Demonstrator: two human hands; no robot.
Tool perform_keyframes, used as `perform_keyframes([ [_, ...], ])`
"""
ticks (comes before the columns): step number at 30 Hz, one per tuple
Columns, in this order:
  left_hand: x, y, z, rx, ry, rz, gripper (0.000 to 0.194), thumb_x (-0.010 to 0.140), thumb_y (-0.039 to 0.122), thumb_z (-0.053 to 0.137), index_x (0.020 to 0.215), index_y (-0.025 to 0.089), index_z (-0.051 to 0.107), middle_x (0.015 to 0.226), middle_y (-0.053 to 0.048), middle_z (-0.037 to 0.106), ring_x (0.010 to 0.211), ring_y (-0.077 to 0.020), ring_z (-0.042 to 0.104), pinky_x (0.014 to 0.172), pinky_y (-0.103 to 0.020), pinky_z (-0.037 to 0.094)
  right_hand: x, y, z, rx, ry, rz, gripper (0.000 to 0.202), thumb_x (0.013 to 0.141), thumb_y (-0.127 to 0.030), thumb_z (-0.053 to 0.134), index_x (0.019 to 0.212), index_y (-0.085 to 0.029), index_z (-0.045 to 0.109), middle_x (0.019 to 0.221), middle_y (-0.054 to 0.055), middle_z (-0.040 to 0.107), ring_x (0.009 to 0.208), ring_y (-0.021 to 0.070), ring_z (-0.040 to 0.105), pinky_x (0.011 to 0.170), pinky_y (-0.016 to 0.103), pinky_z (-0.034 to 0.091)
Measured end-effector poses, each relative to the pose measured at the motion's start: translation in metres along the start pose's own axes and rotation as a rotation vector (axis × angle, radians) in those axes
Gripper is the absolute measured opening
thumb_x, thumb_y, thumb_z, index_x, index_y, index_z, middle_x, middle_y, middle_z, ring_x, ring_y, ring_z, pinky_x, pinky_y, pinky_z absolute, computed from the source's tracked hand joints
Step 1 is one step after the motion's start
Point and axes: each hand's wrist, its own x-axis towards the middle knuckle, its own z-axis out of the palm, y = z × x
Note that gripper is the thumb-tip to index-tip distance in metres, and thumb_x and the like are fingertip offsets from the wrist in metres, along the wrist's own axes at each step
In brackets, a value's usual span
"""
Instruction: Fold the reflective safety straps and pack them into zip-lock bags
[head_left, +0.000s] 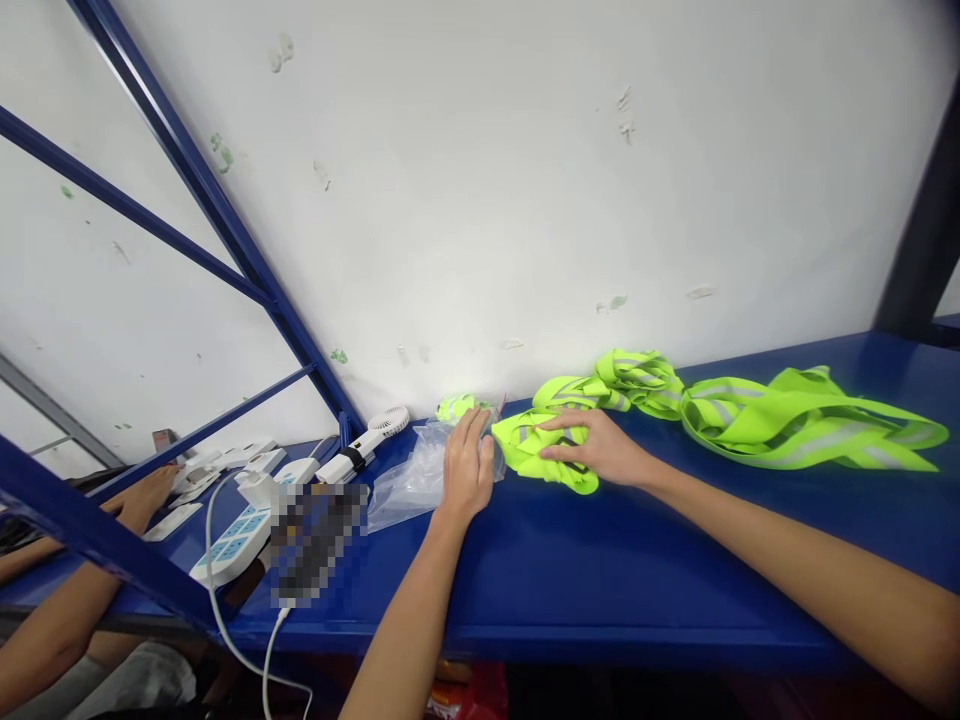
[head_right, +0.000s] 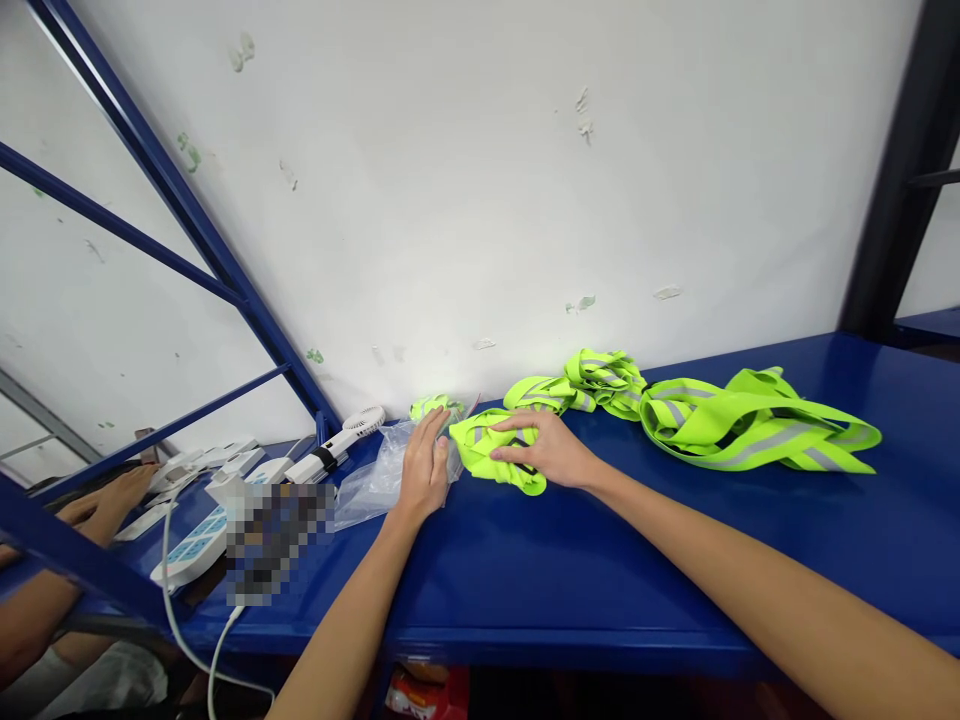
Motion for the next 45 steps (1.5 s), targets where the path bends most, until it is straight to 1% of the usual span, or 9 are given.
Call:
perform_keyframes([
  [7,-0.002,0.031,0.007,-0.291,-0.048,0.024,0.039,0.092,0.031,0.044,0.128,0.026,0.057,0.140,-0.005,0.051,0.138,-0.0250,0.034,0.118,-0.045,0.015,-0.004,0.001,0.011,0.116,0.002,0.106,0.038,0.070,-0.046,0.073,0.095,-0.018,0.076,0.097,0.006,0.074,0.096,0.0307,0.067,0.088,0.044,0.052],
  [13,-0.002,0.036,0.013,-0.392,-0.062,-0.032,0.037,0.090,0.031,0.049,0.124,0.027,0.060,0.136,-0.006,0.055,0.137,-0.0264,0.036,0.119,-0.048,0.010,-0.004,-0.001,0.015,0.097,0.036,0.103,0.036,0.072,-0.042,0.072,0.098,-0.018,0.075,0.100,0.006,0.074,0.098,0.0305,0.067,0.092,0.045,0.051],
  [17,-0.001,0.037,0.023,-0.316,-0.060,0.001,0.038,0.093,0.031,0.042,0.128,0.026,0.057,0.141,-0.006,0.050,0.140,-0.0258,0.032,0.119,-0.048,0.009,-0.001,-0.001,0.019,0.089,0.101,0.137,0.036,0.072,-0.042,0.072,0.099,-0.018,0.074,0.108,0.008,0.072,0.106,0.0311,0.064,0.097,0.046,0.047],
  [21,-0.003,0.036,0.026,-0.224,-0.056,0.020,0.043,0.096,0.030,0.034,0.136,0.026,0.049,0.144,-0.005,0.046,0.140,-0.0254,0.029,0.118,-0.049,0.009,-0.002,-0.006,0.017,0.141,0.028,0.082,0.041,0.075,-0.045,0.070,0.108,-0.020,0.071,0.115,0.008,0.069,0.113,0.0317,0.060,0.099,0.045,0.046],
  [25,-0.005,0.037,0.025,-0.183,-0.056,0.020,0.047,0.095,0.030,0.036,0.141,0.026,0.041,0.146,-0.005,0.044,0.141,-0.0261,0.027,0.118,-0.050,0.005,-0.003,-0.007,0.018,0.205,0.046,0.071,0.065,0.074,-0.041,0.071,0.134,-0.026,0.049,0.138,0.008,0.052,0.123,0.0292,0.052,0.097,0.042,0.047],
  [27,-0.004,0.039,0.026,-0.188,-0.032,0.011,0.047,0.094,0.030,0.040,0.140,0.027,0.042,0.145,-0.005,0.045,0.142,-0.0270,0.026,0.118,-0.050,0.003,-0.001,-0.004,0.021,0.224,0.083,0.106,0.063,0.072,-0.036,0.072,0.130,-0.023,0.051,0.133,0.010,0.055,0.120,0.0289,0.054,0.093,0.041,0.049],
  [33,-0.002,0.040,0.034,-0.132,-0.020,0.107,0.048,0.090,0.034,0.046,0.136,0.021,0.048,0.139,-0.010,0.051,0.138,-0.0297,0.034,0.118,-0.052,0.009,0.003,0.005,0.028,0.253,0.080,0.082,0.021,0.071,-0.025,0.065,0.091,-0.019,0.062,0.087,0.004,0.068,0.093,0.0246,0.063,0.085,0.037,0.049],
  [40,-0.001,0.033,0.034,0.164,-0.060,0.266,0.049,0.094,0.034,0.032,0.138,0.015,0.039,0.138,-0.012,0.050,0.139,-0.0248,0.033,0.116,-0.050,0.017,0.002,0.003,0.025,0.248,0.101,0.058,0.025,0.068,-0.024,0.067,0.091,-0.019,0.057,0.093,0.002,0.064,0.091,0.0215,0.059,0.087,0.035,0.043],
  [45,0.006,0.035,0.024,0.233,-0.159,0.243,0.060,0.093,0.032,0.041,0.148,0.017,0.021,0.153,-0.012,0.029,0.145,-0.0251,0.016,0.117,-0.052,0.012,0.000,-0.003,0.008,0.121,0.149,-0.021,0.031,0.070,-0.023,0.067,0.099,-0.020,0.056,0.099,0.002,0.063,0.094,0.0213,0.058,0.087,0.034,0.042],
])
